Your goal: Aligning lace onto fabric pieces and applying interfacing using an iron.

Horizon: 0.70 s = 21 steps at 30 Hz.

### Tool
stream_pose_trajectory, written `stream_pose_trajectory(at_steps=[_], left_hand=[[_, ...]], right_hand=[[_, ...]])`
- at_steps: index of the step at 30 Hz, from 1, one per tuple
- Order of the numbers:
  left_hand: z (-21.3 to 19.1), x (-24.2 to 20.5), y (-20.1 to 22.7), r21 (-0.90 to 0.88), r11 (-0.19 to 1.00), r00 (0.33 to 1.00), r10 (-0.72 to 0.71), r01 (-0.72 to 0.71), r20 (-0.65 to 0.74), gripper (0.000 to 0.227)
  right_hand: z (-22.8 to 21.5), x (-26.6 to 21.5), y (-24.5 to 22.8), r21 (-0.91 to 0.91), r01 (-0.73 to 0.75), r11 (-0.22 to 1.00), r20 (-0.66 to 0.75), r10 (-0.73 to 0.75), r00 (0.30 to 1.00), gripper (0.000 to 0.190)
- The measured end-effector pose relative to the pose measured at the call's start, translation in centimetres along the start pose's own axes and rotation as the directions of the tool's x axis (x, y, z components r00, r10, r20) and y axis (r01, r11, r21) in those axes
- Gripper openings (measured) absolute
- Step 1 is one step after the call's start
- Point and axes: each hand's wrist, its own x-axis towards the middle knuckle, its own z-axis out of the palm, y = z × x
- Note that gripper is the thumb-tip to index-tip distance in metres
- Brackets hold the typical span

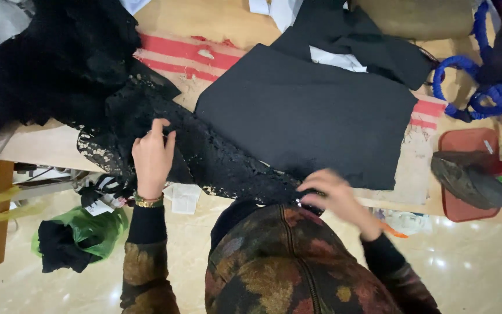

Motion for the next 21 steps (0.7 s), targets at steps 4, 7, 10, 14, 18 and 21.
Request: stream_pose_trajectory(at_steps=[4, 7, 10, 14, 18, 21], left_hand=[[0.1, 0.3, -1.1, -0.235, 0.967, 0.994, -0.078, 0.095, 0.083, 0.014], [0.2, 0.6, -1.2, -0.284, 0.953, 0.993, -0.092, 0.110, 0.077, 0.011], [0.9, 0.7, -1.5, -0.288, 0.952, 0.994, -0.097, 0.105, 0.041, 0.009], [0.7, 0.7, -1.4, -0.326, 0.941, 0.996, -0.089, 0.094, 0.031, 0.007], [0.3, 0.7, -1.3, -0.352, 0.931, 0.995, -0.093, 0.100, 0.036, 0.008], [0.0, 0.7, -1.1, -0.342, 0.937, 0.997, -0.070, 0.076, 0.030, 0.014]], right_hand=[[2.1, -0.9, -2.1, -0.018, 0.048, 0.999, 0.355, -0.038, 0.934, 0.023], [3.1, -1.5, -0.4, -0.121, 0.161, 0.980, 0.326, -0.114, 0.939, 0.026], [3.7, -2.2, 2.0, -0.264, 0.226, 0.938, 0.315, -0.138, 0.939, 0.031], [4.8, -4.2, 6.1, -0.444, 0.241, 0.863, 0.372, -0.067, 0.926, 0.027], [4.6, -4.0, 6.1, -0.421, 0.288, 0.860, 0.319, -0.157, 0.935, 0.015], [3.3, -3.7, 5.4, -0.303, 0.178, 0.936, 0.220, -0.113, 0.969, 0.014]])
